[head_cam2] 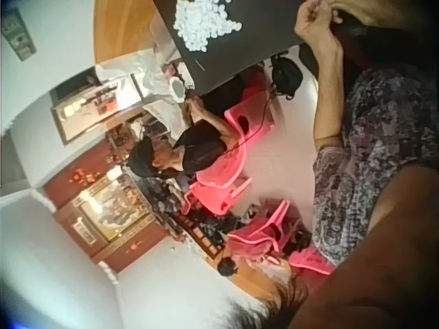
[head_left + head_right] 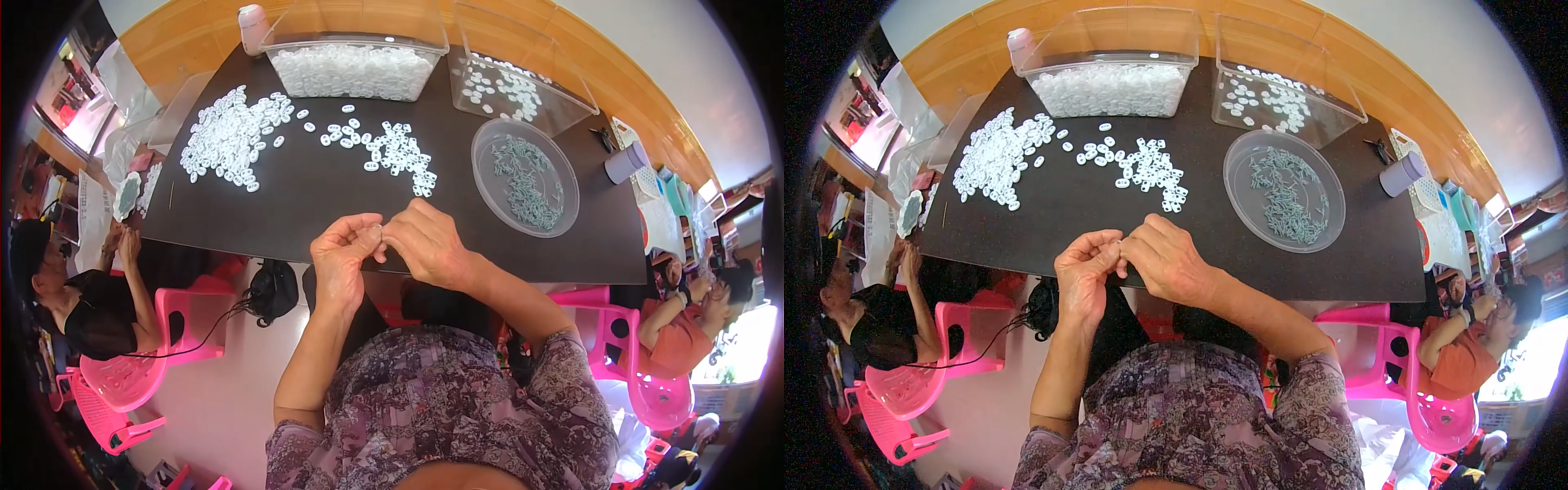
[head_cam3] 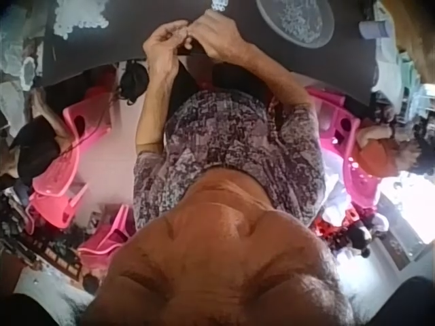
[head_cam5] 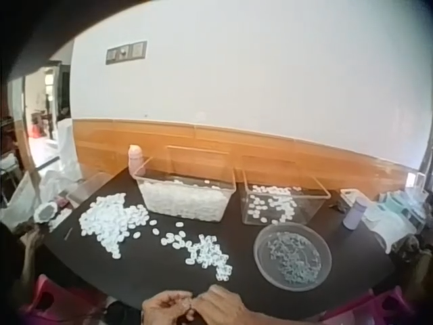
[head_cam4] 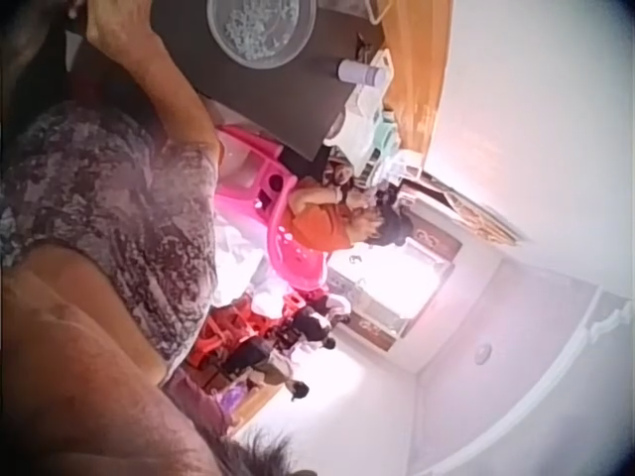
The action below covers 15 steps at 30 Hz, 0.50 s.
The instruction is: Manually inserting small metal pins into plastic components.
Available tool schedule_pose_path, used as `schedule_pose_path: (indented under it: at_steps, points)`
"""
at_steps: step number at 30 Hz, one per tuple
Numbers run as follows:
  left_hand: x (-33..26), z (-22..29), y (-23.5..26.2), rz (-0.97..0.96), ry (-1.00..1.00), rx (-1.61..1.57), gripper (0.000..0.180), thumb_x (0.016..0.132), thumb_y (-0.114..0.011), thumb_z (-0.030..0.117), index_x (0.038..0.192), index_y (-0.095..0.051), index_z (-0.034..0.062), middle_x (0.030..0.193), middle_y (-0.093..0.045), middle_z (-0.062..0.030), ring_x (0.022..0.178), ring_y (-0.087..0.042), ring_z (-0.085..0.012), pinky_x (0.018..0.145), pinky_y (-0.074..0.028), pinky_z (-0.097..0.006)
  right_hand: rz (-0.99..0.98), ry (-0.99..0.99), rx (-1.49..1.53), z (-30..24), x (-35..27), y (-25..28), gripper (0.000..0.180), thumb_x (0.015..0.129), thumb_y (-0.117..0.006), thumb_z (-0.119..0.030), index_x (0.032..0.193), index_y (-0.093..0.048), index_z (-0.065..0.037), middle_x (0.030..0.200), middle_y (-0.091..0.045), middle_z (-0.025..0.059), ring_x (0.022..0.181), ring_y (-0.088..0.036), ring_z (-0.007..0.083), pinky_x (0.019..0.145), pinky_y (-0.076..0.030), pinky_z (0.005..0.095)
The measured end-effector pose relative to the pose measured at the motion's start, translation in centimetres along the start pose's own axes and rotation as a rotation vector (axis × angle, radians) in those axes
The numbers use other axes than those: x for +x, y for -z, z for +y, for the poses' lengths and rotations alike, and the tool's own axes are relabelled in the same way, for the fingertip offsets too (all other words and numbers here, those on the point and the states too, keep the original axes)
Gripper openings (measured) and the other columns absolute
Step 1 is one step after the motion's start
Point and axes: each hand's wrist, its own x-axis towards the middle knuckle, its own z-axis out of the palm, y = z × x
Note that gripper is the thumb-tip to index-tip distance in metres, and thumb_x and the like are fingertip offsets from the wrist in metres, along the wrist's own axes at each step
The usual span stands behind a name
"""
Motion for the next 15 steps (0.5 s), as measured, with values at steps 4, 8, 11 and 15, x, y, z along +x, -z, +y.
schedule_pose_path:
  at_steps: [4, 8, 11, 15]
  points:
    - [-0.1, 0.1, -0.5, 0.022, 0.017, -0.024, 0.015, 0.083, -0.06, -0.002, 0.097, -0.061, -0.0061, 0.08, -0.062, -0.0088, 0.06, -0.055, -0.0132, 0.055, -0.046, -0.024, -0.006, -0.018, -0.015, 0.5, 0.0, 0.5, 0.019, 0.065, -0.065, 0.002, 0.082, -0.058, -0.001, 0.074, -0.055, 0.0093, 0.063, -0.051, 0.0238, 0.053, -0.042, 0.0323]
    - [-0.5, 0.5, -0.3, 0.0, -0.018, -0.017, 0.008, 0.086, -0.056, 0.001, 0.089, -0.059, -0.0051, 0.08, -0.062, -0.0096, 0.06, -0.055, -0.013, 0.054, -0.046, -0.025, -0.036, -0.094, -0.138, 1.6, -1.0, 1.4, 0.02, 0.065, -0.068, 0.003, 0.083, -0.06, -0.001, 0.076, -0.058, 0.0089, 0.066, -0.053, 0.0245, 0.053, -0.043, 0.0322]
    - [-0.9, 0.9, -0.6, -0.03, 0.042, -0.056, 0.009, 0.088, -0.054, 0.004, 0.089, -0.058, -0.0039, 0.078, -0.061, -0.0094, 0.058, -0.055, -0.0137, 0.052, -0.045, -0.025, -0.069, -0.21, -0.28, 3.0, -2.6, 3.8, 0.015, 0.068, -0.064, 0.002, 0.081, -0.061, -0.004, 0.077, -0.059, 0.008, 0.07, -0.055, 0.0268, 0.059, -0.044, 0.036]
    - [-0.9, 0.6, -0.4, -0.053, 0.085, -0.033, 0.009, 0.088, -0.052, 0.005, 0.087, -0.057, -0.0022, 0.075, -0.06, -0.0087, 0.055, -0.054, -0.0133, 0.051, -0.045, -0.025, -0.032, -0.423, -0.454, 5.8, -3.8, 8.7, 0.009, 0.074, -0.062, -0.002, 0.082, -0.064, -0.002, 0.074, -0.06, 0.012, 0.071, -0.056, 0.0314, 0.065, -0.045, 0.0392]
